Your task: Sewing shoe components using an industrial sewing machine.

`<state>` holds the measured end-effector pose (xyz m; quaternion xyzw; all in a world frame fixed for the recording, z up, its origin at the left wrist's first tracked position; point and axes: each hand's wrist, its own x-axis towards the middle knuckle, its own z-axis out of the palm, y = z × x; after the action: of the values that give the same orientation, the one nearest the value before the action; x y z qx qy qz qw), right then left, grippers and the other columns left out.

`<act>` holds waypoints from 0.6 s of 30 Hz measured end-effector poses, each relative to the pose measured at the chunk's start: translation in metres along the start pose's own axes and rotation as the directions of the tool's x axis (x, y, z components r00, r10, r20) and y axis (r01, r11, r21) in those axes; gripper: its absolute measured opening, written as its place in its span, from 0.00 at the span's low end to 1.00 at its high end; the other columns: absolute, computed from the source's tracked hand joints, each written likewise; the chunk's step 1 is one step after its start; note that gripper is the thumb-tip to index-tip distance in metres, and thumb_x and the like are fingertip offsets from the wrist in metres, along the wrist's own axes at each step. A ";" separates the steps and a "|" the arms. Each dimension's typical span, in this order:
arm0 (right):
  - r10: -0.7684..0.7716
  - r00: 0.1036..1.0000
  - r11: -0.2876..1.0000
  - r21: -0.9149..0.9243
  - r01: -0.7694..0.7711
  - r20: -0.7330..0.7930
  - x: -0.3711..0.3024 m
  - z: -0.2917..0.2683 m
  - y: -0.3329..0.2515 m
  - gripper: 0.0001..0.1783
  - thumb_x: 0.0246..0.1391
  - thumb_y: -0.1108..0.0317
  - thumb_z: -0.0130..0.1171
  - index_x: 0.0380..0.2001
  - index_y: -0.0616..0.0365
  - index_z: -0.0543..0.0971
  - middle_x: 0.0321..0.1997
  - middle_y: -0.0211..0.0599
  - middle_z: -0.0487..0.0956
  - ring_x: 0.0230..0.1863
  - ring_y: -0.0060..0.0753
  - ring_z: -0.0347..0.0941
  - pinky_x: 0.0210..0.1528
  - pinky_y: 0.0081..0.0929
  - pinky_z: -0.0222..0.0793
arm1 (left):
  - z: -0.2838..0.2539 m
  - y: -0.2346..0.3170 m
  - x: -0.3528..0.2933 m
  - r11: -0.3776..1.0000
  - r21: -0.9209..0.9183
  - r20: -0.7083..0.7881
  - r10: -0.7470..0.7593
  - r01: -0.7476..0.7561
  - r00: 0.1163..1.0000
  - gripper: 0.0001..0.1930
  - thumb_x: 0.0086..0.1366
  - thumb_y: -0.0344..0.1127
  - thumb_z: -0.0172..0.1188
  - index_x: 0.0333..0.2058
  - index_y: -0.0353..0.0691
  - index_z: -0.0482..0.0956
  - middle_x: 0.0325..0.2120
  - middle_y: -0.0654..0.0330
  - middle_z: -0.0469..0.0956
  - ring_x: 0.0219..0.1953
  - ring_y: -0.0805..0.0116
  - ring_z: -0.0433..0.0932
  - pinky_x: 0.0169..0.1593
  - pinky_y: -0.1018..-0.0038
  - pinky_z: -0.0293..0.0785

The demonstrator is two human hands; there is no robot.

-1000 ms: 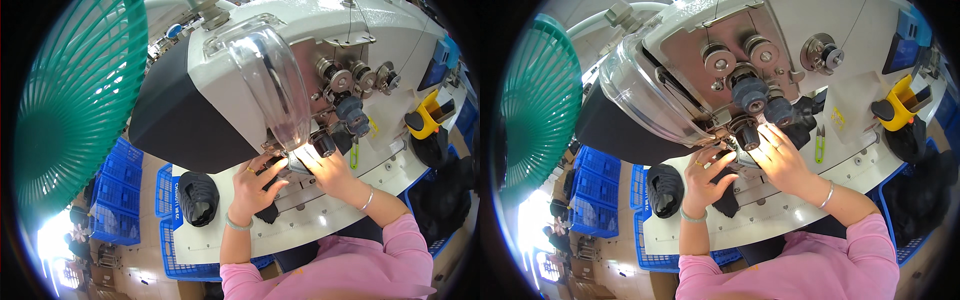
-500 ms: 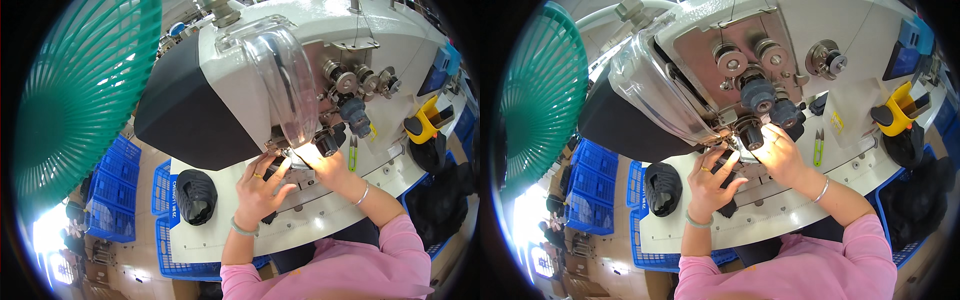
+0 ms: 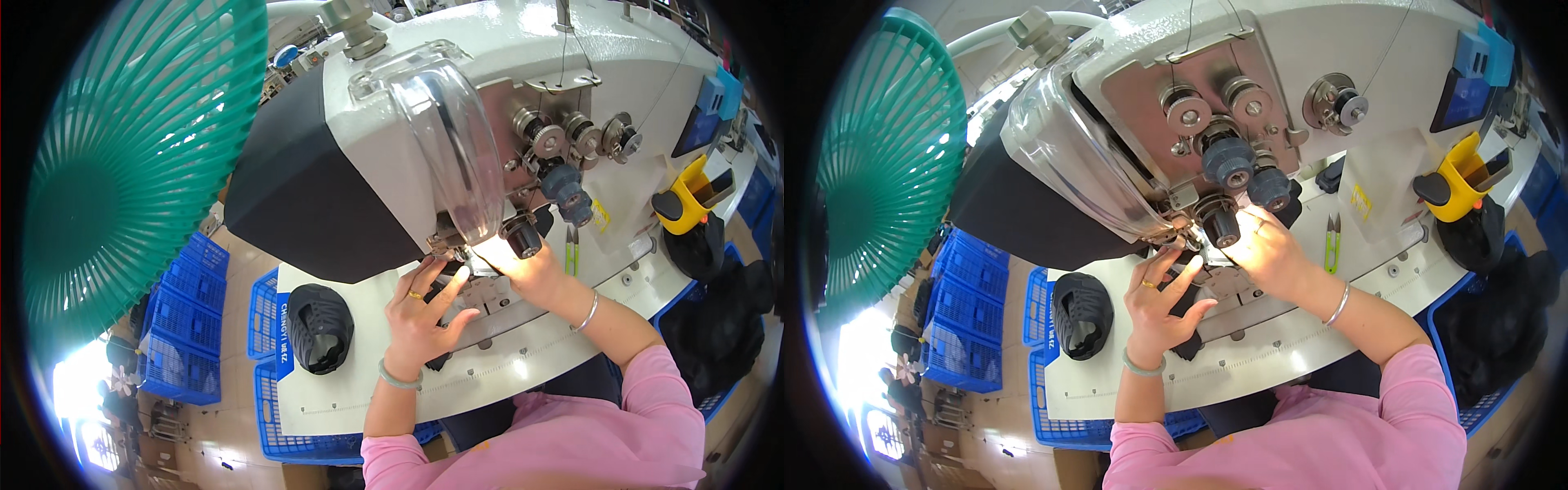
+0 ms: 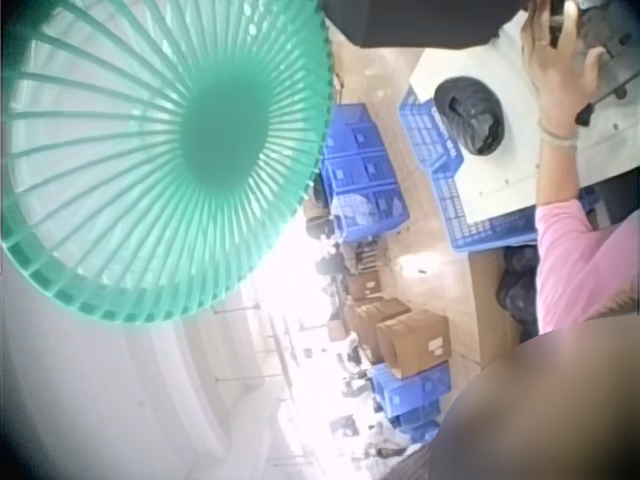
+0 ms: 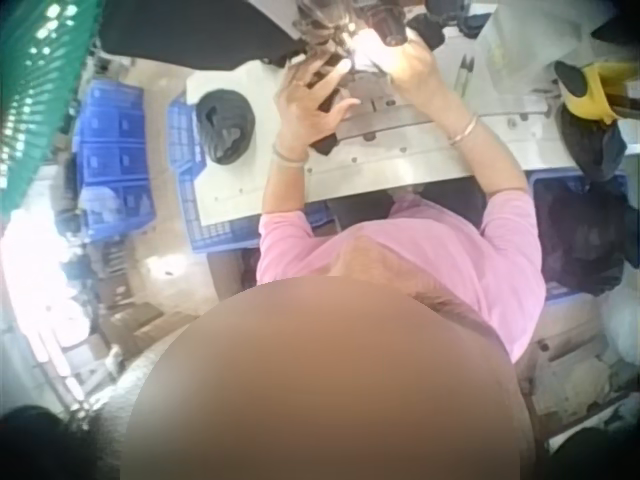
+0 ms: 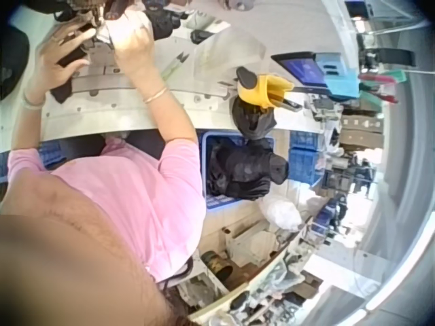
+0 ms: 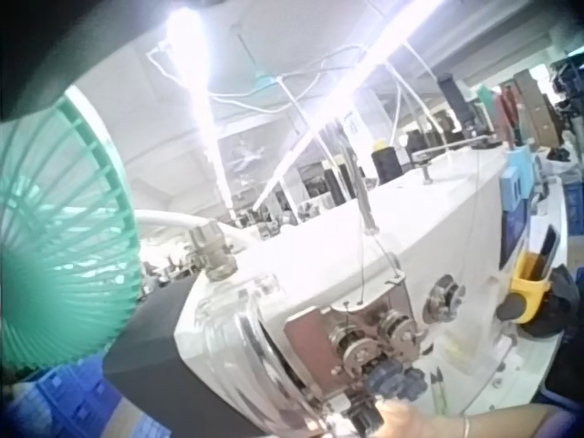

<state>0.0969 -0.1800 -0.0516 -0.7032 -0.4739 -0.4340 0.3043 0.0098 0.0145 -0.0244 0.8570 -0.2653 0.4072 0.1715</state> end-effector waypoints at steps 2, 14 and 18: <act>0.003 1.000 1.000 0.012 -0.003 -0.004 0.001 -0.001 -0.002 0.17 0.34 0.76 0.58 0.35 0.60 0.79 0.40 0.43 0.76 0.45 0.46 0.73 0.56 0.45 0.68 | 0.002 0.000 -0.001 1.000 0.017 -0.010 0.011 -0.011 1.000 0.24 0.40 0.43 0.75 0.40 0.47 0.85 0.46 0.55 0.78 0.44 0.56 0.76 0.36 0.72 0.77; -0.020 1.000 0.999 -0.026 0.021 0.015 0.004 0.002 0.005 0.14 0.34 0.75 0.57 0.31 0.57 0.79 0.32 0.40 0.73 0.35 0.44 0.70 0.43 0.39 0.68 | 0.003 0.002 0.002 0.997 0.078 -0.020 0.001 0.001 1.000 0.25 0.38 0.44 0.75 0.40 0.50 0.85 0.46 0.56 0.77 0.43 0.56 0.76 0.42 0.69 0.77; -0.011 1.000 1.000 -0.017 0.012 0.028 0.000 0.007 0.014 0.10 0.34 0.74 0.58 0.26 0.56 0.78 0.28 0.37 0.73 0.33 0.41 0.70 0.41 0.37 0.68 | 0.003 0.001 0.003 0.997 0.082 -0.026 0.017 -0.015 1.000 0.26 0.37 0.45 0.75 0.40 0.51 0.85 0.46 0.55 0.77 0.43 0.56 0.76 0.42 0.68 0.77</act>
<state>0.1119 -0.1786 -0.0547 -0.7089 -0.4784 -0.4300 0.2892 0.0122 0.0113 -0.0240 0.8556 -0.2531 0.4304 0.1364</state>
